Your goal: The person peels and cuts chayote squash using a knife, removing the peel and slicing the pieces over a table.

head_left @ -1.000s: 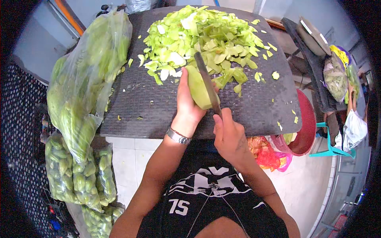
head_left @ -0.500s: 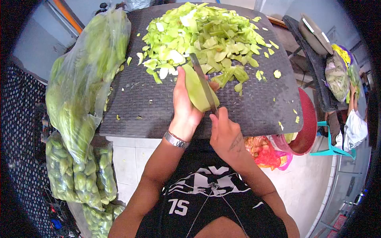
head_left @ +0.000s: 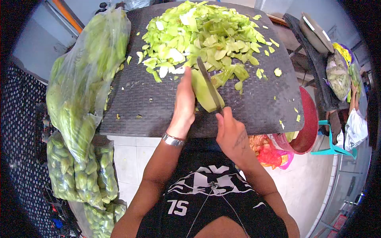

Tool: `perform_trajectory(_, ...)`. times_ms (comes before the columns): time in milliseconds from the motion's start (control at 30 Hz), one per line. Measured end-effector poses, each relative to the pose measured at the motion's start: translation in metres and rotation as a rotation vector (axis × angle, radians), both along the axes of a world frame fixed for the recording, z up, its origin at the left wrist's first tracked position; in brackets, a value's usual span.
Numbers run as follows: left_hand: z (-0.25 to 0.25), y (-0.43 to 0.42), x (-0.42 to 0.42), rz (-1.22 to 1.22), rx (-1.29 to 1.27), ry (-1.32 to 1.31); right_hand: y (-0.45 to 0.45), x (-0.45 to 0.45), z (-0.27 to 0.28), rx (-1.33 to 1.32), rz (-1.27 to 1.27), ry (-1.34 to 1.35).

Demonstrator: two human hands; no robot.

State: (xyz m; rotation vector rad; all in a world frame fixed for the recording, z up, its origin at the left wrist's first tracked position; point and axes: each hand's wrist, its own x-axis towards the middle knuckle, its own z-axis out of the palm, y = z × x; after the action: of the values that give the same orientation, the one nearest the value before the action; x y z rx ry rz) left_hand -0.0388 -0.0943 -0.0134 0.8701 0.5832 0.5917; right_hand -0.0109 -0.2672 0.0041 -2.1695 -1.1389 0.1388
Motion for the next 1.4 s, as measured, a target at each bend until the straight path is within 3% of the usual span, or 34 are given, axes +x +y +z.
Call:
perform_trajectory(67, -0.010, 0.008, -0.004, 0.026, 0.280, 0.107, -0.004, 0.000, -0.002, 0.003, 0.002, 0.017)
perform_trajectory(133, 0.015, 0.010, -0.016, 0.249, 0.591, 0.333, -0.006, 0.002, -0.008, -0.002, 0.002, 0.029)
perform_trajectory(200, 0.042, 0.015, -0.014, 0.520, 0.981, 0.174, -0.007, 0.003, -0.011, 0.000, -0.004, 0.035)
perform_trajectory(300, 0.070, 0.030, 0.006, 0.376, 1.537, 0.056, -0.006, 0.000, -0.014, -0.023, -0.013, 0.038)
perform_trajectory(400, 0.080, 0.040, 0.039, -0.038, 1.928, -0.115, -0.003, -0.003, -0.012, -0.090, -0.043, 0.049)
perform_trajectory(433, 0.077, 0.042, 0.047, -0.209, 1.942, -0.134, -0.001, -0.004, -0.009, -0.103, -0.062, 0.070)
perform_trajectory(533, 0.084, 0.044, 0.057, -0.561, 1.982, 0.264, -0.001, -0.002, -0.007, -0.106, -0.093, 0.074)
perform_trajectory(667, 0.068, 0.043, 0.064, -0.514, 2.071, 0.267, -0.004, 0.006, -0.016, -0.038, -0.078, 0.045)
perform_trajectory(867, 0.067, 0.047, 0.055, -0.424, 1.938, 0.260, -0.006, 0.012, -0.008, -0.181, -0.037, 0.064)
perform_trajectory(900, 0.063, 0.049, 0.052, -0.160, 1.893, 0.183, -0.006, 0.012, -0.009, -0.182, -0.031, 0.064)
perform_trajectory(933, 0.055, 0.052, 0.049, 0.099, 1.830, 0.106, -0.007, 0.012, -0.011, -0.182, -0.024, 0.063)
perform_trajectory(1000, 0.044, 0.056, 0.035, 0.313, 1.509, 0.185, -0.007, 0.010, -0.012, -0.189, 0.003, 0.045)
perform_trajectory(1067, 0.033, 0.057, 0.010, 0.235, 1.009, 0.472, -0.008, 0.005, -0.010, -0.205, 0.050, 0.013)
perform_trajectory(1200, -0.003, 0.080, -0.001, 0.291, 0.768, 0.252, -0.003, 0.002, -0.005, -0.283, 0.082, -0.062)
perform_trajectory(1267, 0.025, 0.064, -0.005, 0.396, 0.958, 0.228, -0.003, 0.000, -0.005, -0.299, 0.113, -0.089)
perform_trajectory(1400, 0.043, 0.054, -0.003, 0.350, 1.473, 0.080, 0.003, 0.003, 0.003, -0.447, 0.145, 0.018)
